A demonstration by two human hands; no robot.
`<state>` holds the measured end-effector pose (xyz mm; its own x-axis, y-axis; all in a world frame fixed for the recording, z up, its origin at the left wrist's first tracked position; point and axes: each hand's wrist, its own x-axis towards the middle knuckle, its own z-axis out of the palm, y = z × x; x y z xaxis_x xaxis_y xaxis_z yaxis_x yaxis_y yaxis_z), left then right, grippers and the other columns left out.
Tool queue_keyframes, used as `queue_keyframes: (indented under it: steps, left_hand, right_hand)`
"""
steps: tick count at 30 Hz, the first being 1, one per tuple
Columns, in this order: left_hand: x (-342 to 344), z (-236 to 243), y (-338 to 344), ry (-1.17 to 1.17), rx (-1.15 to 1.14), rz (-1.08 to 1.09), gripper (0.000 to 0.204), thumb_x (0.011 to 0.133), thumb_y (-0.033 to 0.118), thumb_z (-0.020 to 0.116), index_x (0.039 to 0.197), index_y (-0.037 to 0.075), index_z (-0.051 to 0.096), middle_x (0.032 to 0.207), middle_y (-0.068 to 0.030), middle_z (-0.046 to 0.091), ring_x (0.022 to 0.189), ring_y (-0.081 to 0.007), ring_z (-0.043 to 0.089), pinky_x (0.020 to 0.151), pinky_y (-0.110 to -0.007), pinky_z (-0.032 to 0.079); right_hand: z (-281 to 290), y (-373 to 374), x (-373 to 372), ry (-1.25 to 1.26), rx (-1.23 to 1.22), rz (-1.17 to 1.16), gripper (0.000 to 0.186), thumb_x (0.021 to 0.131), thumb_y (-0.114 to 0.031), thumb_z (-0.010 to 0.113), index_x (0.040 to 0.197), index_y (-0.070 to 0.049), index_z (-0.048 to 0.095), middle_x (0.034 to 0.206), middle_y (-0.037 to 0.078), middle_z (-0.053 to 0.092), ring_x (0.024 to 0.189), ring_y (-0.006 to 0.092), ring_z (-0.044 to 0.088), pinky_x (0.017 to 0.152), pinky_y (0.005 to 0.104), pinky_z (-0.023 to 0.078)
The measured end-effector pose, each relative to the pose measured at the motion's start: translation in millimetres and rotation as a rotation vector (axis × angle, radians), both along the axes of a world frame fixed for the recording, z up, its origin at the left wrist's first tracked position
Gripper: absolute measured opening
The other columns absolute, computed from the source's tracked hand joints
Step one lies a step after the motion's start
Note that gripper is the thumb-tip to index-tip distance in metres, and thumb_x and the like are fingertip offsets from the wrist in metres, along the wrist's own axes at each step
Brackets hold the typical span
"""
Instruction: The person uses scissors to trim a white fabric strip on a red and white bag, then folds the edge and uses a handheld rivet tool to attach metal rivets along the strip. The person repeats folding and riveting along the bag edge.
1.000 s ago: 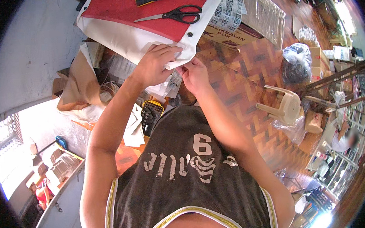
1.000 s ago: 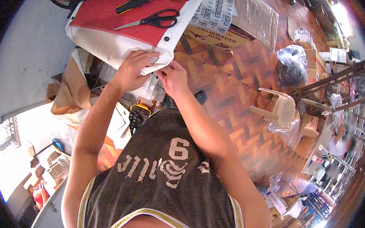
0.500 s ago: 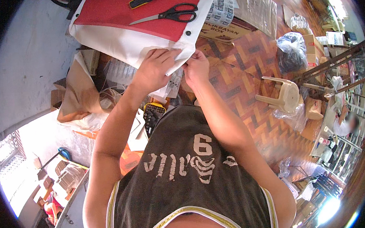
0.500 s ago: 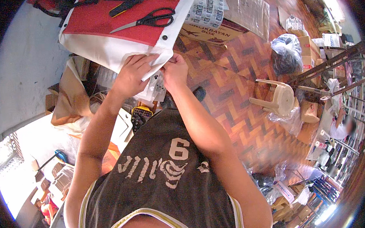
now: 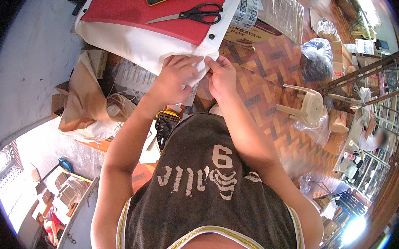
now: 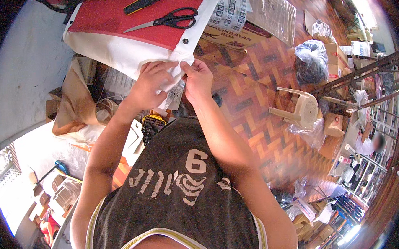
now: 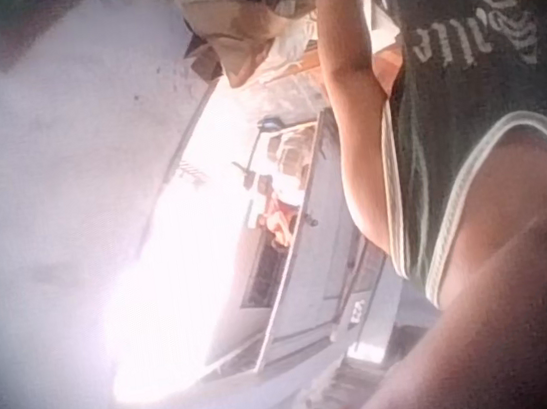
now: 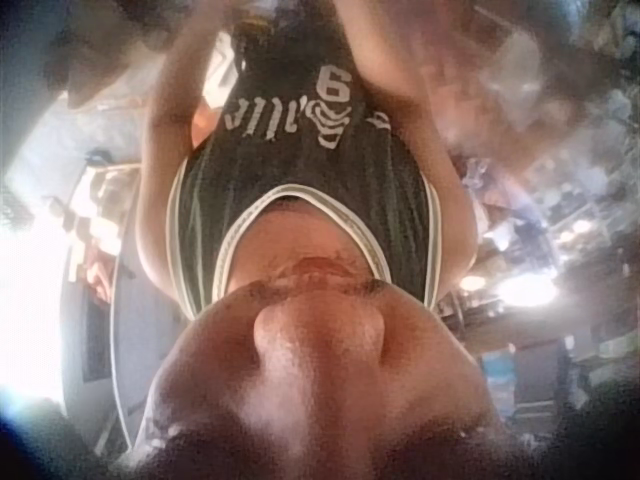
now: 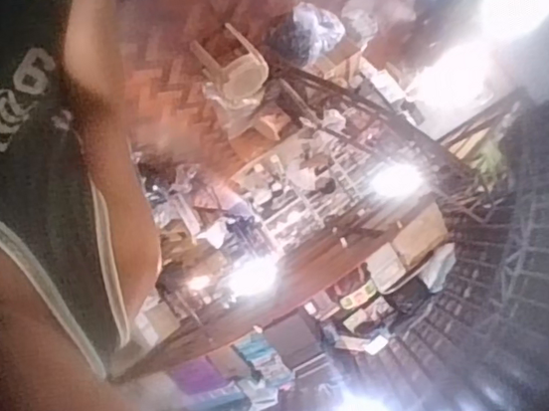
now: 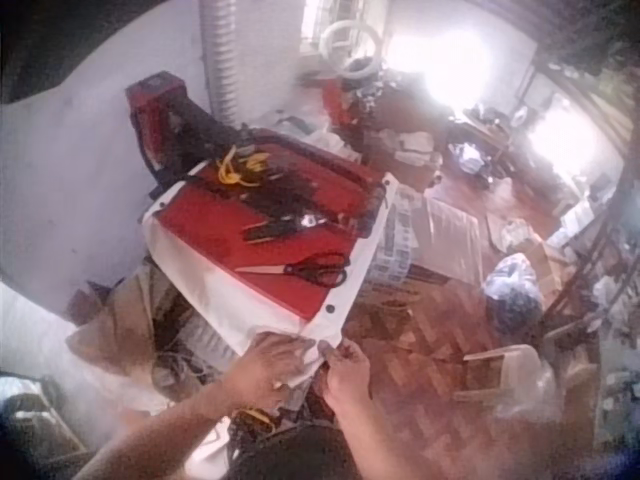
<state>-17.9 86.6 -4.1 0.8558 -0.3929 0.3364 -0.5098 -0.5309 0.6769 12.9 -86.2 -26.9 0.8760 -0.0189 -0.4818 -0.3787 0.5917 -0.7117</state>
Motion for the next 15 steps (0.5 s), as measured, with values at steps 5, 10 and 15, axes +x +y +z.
queue_keyframes:
  steps: [5, 10, 15]
  left_hand:
    - [18, 3, -15, 0.484, -0.506, 0.327, 0.039, 0.083, 0.012, 0.07, 0.119, 0.0, 0.064, 0.12, -0.0189, 0.067, 0.102, -0.0323, 0.066, 0.09, -0.04, 0.051]
    - [34, -16, -38, 0.383, -0.271, 0.55, 0.032, 0.09, 0.02, 0.071, 0.112, -0.003, 0.069, 0.1, -0.016, 0.073, 0.087, -0.0218, 0.069, 0.079, -0.033, 0.054]
    - [35, -19, -40, 0.505, -0.38, 0.612, 0.032, 0.089, 0.023, 0.073, 0.105, -0.004, 0.071, 0.094, -0.0161, 0.073, 0.083, -0.0197, 0.068, 0.077, -0.032, 0.054]
  right_hand:
    - [6, 5, -2, 0.04, 0.045, -0.037, 0.02, 0.09, 0.003, 0.068, 0.107, 0.003, 0.058, 0.096, 0.011, 0.069, 0.079, 0.0178, 0.068, 0.07, 0.0307, 0.056]
    - [8, 10, -4, 0.06, 0.045, -0.059, 0.02, 0.089, 0.004, 0.068, 0.106, 0.002, 0.059, 0.097, 0.01, 0.069, 0.081, 0.0186, 0.068, 0.071, 0.032, 0.056]
    - [5, 10, -7, 0.081, 0.07, -0.057, 0.019, 0.089, 0.004, 0.068, 0.106, 0.001, 0.059, 0.098, 0.01, 0.069, 0.085, 0.0195, 0.068, 0.073, 0.0324, 0.056]
